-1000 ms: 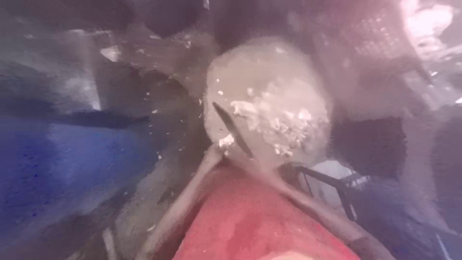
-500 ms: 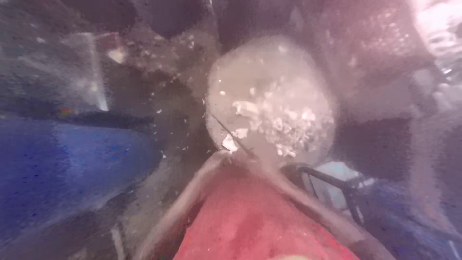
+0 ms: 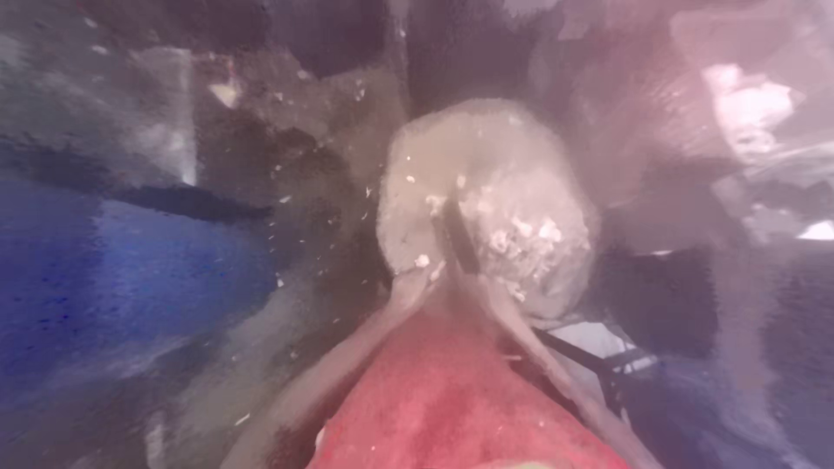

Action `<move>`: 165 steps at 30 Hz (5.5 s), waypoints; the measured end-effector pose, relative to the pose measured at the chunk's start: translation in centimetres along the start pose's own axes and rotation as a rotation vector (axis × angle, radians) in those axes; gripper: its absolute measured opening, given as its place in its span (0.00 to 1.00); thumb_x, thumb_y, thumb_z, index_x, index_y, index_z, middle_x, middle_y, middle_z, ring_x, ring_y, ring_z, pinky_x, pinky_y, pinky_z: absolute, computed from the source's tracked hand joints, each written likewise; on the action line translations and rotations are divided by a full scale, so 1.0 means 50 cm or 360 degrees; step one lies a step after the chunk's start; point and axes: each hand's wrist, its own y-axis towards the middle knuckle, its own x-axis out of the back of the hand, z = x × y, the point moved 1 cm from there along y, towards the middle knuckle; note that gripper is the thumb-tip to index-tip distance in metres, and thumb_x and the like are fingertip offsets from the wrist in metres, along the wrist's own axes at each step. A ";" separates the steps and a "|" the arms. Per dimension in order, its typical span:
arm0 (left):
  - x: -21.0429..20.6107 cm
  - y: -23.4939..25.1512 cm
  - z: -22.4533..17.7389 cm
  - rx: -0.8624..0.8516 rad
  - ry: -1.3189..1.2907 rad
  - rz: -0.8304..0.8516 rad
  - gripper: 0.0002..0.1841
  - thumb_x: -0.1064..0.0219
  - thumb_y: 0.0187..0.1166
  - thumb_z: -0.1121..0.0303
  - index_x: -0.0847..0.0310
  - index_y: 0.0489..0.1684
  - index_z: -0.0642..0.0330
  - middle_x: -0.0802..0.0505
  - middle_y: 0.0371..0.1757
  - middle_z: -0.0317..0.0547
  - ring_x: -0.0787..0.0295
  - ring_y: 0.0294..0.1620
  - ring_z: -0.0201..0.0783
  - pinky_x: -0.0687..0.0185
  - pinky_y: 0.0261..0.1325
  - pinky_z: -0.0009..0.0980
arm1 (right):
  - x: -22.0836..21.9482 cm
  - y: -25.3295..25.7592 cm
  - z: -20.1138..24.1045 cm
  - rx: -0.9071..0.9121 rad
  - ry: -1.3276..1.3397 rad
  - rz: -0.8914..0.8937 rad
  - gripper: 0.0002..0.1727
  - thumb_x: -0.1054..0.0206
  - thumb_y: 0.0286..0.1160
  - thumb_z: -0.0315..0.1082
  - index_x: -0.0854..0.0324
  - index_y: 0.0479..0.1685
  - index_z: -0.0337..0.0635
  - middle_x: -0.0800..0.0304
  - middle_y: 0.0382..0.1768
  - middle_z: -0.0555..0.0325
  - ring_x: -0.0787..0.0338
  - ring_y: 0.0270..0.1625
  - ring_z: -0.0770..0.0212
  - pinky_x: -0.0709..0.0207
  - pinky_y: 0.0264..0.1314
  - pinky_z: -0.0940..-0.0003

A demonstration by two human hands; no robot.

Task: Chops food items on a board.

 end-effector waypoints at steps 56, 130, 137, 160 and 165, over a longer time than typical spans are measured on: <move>0.223 0.307 -0.139 -0.0440 0.0675 0.0179 0.27 0.27 0.74 0.51 0.19 0.71 0.51 0.10 0.62 0.58 0.12 0.63 0.62 0.18 0.61 0.67 | 0.024 -0.014 -0.083 0.0200 -0.0822 0.0331 0.30 0.35 0.83 0.47 0.28 0.84 0.56 0.17 0.71 0.36 0.20 0.74 0.29 0.30 0.72 0.23; 0.097 0.034 0.121 0.0436 -0.1753 -0.0417 0.22 0.39 0.86 0.67 0.35 0.76 0.64 0.16 0.60 0.58 0.14 0.50 0.43 0.15 0.49 0.40 | 0.008 -0.101 -0.016 0.0085 -0.0264 0.0224 0.28 0.54 0.93 0.53 0.23 0.70 0.41 0.12 0.46 0.47 0.11 0.46 0.54 0.17 0.55 0.51; 0.036 -0.028 0.095 0.0461 -0.1965 -0.0266 0.26 0.41 0.87 0.67 0.40 0.83 0.62 0.17 0.68 0.58 0.14 0.61 0.44 0.13 0.60 0.43 | -0.005 -0.129 0.242 0.0638 -0.0058 -0.0135 0.34 0.53 0.90 0.53 0.31 0.81 0.33 0.13 0.64 0.42 0.12 0.65 0.56 0.20 0.71 0.56; 0.093 -0.041 0.080 0.0066 -0.1660 0.0095 0.24 0.40 0.84 0.69 0.30 0.79 0.57 0.12 0.63 0.50 0.11 0.56 0.38 0.12 0.59 0.38 | -0.032 -0.015 0.027 0.0050 -0.0214 0.0132 0.28 0.53 0.94 0.51 0.24 0.73 0.37 0.11 0.53 0.44 0.10 0.53 0.53 0.17 0.61 0.52; 0.098 0.039 0.098 0.0270 -0.0478 -0.0155 0.23 0.37 0.86 0.55 0.22 0.75 0.56 0.10 0.65 0.55 0.12 0.66 0.52 0.20 0.72 0.55 | 0.028 -0.081 0.201 0.0418 -0.0338 -0.0103 0.30 0.55 0.93 0.48 0.31 0.81 0.35 0.12 0.60 0.40 0.11 0.62 0.50 0.20 0.69 0.51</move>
